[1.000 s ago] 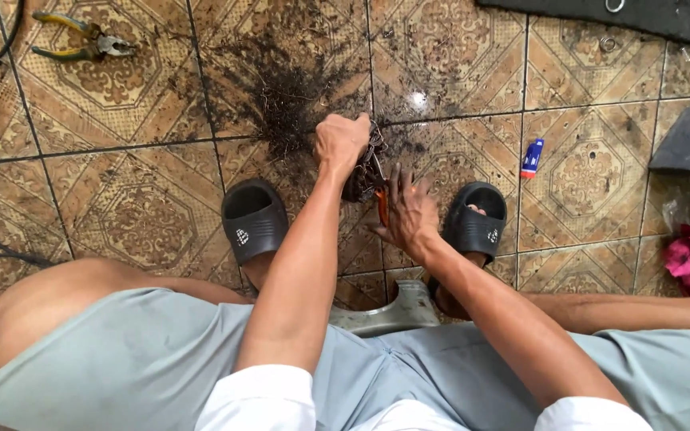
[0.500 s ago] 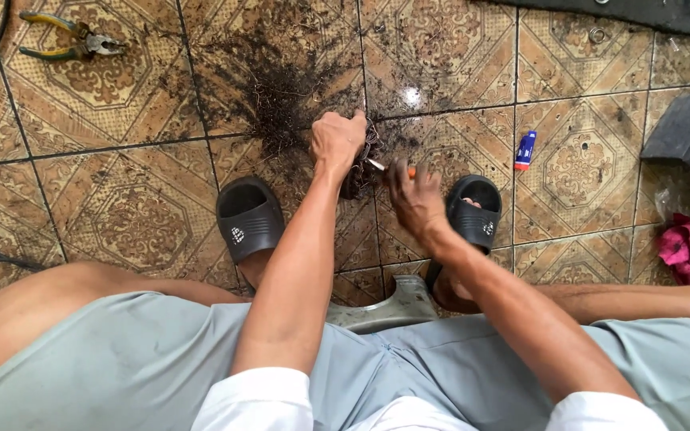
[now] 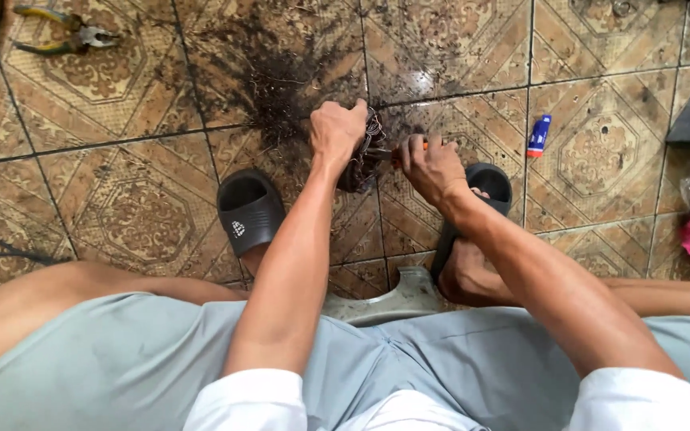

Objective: The person sits on a small stool on a tiled floor and uses orange-handled pliers to cut a bundle of dark, tangled wire or cable. The person repeatedly pulls and cuts sections of the wire, creating a pile of debris on the floor.

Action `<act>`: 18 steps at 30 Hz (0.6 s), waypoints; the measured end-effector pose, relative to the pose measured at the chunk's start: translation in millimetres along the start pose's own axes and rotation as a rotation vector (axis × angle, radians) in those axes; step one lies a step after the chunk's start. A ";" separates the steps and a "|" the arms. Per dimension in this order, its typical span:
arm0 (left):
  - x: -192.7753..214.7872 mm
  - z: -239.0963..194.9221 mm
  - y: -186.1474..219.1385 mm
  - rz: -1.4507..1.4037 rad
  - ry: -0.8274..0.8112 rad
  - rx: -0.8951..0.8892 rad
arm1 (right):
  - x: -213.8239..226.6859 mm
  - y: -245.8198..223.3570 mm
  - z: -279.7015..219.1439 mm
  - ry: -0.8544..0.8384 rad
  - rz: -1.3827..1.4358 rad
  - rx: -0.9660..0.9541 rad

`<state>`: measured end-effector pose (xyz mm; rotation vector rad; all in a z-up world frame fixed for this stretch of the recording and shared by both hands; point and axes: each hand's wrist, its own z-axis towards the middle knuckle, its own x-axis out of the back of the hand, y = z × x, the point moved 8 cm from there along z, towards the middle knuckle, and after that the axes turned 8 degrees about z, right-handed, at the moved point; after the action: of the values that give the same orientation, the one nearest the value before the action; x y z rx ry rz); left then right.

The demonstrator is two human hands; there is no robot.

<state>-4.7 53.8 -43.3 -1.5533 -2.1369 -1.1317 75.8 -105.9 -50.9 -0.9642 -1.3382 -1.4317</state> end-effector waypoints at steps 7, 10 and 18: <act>-7.2 -7.6 11.3 -0.019 -0.010 -0.193 | -42.5 28.4 -7.0 -0.634 0.569 -0.313; -12.3 -7.9 16.2 0.111 -0.070 -0.223 | -71.9 45.9 -9.7 -1.102 0.793 -0.451; -14.9 -28.0 37.8 0.180 -0.065 -0.212 | -60.9 48.6 -9.0 -1.238 1.290 -0.542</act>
<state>28.7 28.1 -17.7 -1.8553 -1.9204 -1.2954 139.3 -107.5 -96.8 -2.6397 -0.5976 -0.0233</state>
